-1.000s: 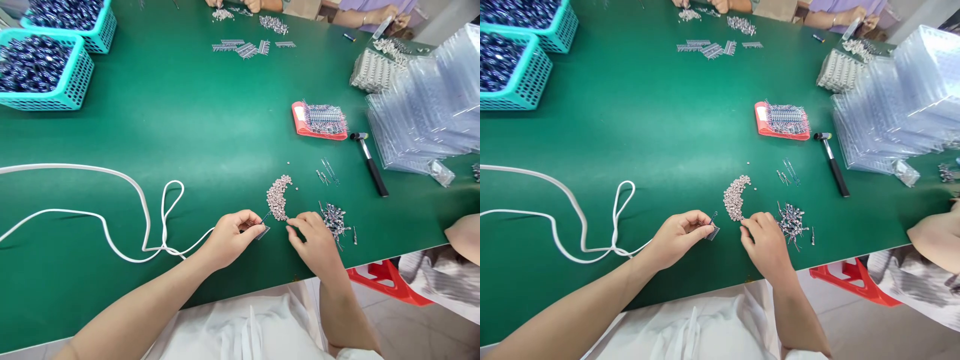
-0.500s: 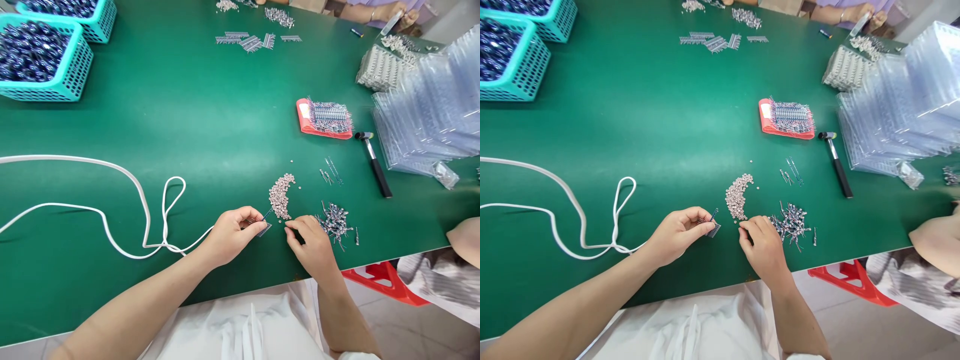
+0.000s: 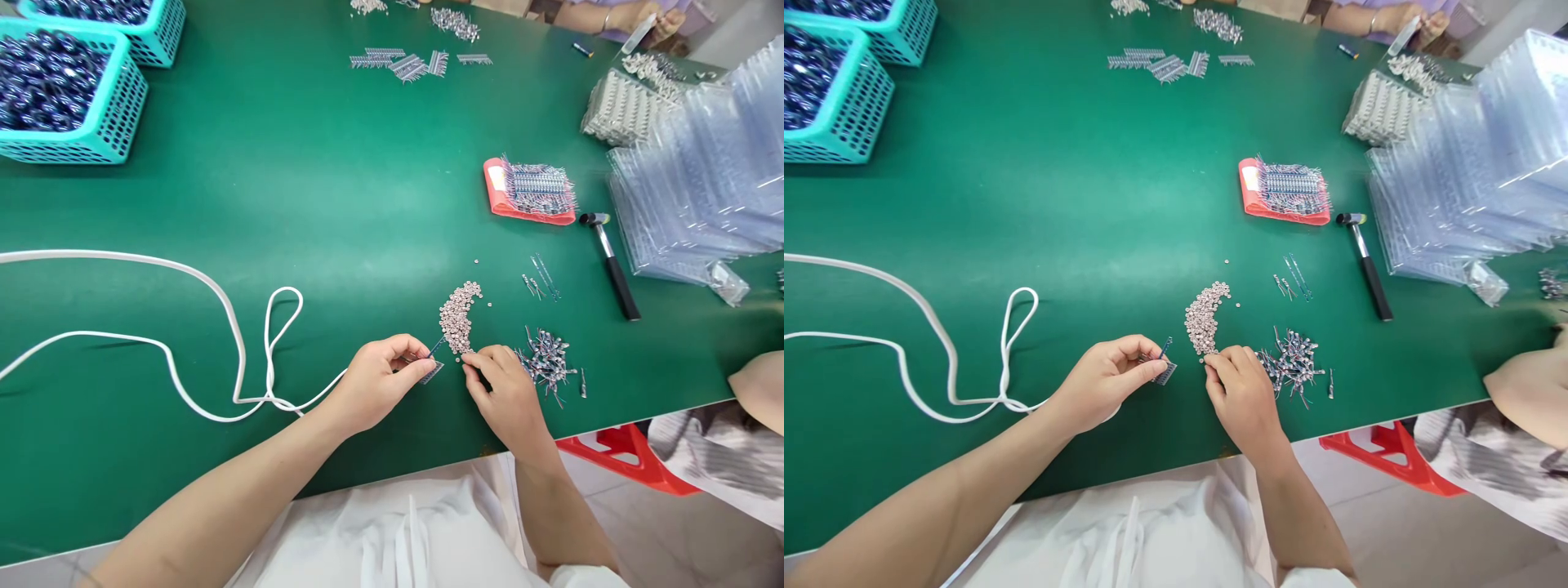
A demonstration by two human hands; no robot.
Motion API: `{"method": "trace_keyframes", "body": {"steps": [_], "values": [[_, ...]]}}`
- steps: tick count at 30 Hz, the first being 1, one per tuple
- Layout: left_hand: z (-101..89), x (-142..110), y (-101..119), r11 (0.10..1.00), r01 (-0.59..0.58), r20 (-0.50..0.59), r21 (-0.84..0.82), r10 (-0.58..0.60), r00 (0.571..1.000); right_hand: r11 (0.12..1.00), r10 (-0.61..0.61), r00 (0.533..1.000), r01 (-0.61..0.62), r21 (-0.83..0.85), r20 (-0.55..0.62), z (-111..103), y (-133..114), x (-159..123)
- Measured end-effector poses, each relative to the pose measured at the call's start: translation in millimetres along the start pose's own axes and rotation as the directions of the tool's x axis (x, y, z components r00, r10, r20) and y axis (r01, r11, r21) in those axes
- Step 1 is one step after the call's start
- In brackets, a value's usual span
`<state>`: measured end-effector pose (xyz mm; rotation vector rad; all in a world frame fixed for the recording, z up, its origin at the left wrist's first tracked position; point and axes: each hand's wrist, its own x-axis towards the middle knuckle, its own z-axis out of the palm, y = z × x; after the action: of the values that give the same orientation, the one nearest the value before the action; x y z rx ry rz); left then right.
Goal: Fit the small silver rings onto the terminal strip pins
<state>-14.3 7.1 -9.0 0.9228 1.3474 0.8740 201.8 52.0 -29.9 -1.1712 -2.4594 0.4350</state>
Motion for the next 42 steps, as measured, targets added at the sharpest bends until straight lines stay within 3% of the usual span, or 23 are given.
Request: {"method": "trace_keyframes", "body": {"steps": [10, 19, 21, 25, 29, 35, 42], "values": [[-0.4, -1.0, -0.5, 1.000, -0.008, 0.000, -0.025, 0.008, 1.000, 0.989, -0.133, 0.991, 0.134, -0.066, 0.025, -1.2, 3.5, -0.1], [0.4, -0.9, 0.4, 1.000, -0.022, 0.008, 0.009, 0.022, 1.000, 0.975, -0.167, 0.985, 0.171, -0.139, 0.044, 7.2, 4.9, 11.9], [0.8, -2.7, 2.5, 0.999, -0.050, 0.026, 0.013, 0.050, 0.998, 0.983, -0.159, 0.987, 0.158, -0.096, -0.009, 7.1, 2.7, 12.2], [2.2, -9.9, 10.5, 0.985, -0.173, 0.109, 0.017, 0.170, 0.979, 0.982, -0.065, 0.987, 0.089, 0.169, -0.145, -2.0, -7.8, 8.2], [5.0, -17.5, 14.5, 0.965, -0.261, 0.149, -0.004, 0.259, 0.954, 0.958, -0.010, 0.981, 0.064, 0.279, -0.192, -10.8, -20.7, 5.7], [10.4, -22.7, 9.9, 0.955, -0.278, 0.124, -0.098, 0.289, 0.949, 0.959, -0.053, 0.934, 0.147, 0.243, -0.354, -6.8, -28.7, 7.5], [12.6, -25.5, 11.2, 0.944, -0.199, 0.132, -0.263, 0.239, 0.962, 0.977, -0.055, 0.907, 0.134, 0.163, -0.419, -5.1, -30.3, 5.1]]}}
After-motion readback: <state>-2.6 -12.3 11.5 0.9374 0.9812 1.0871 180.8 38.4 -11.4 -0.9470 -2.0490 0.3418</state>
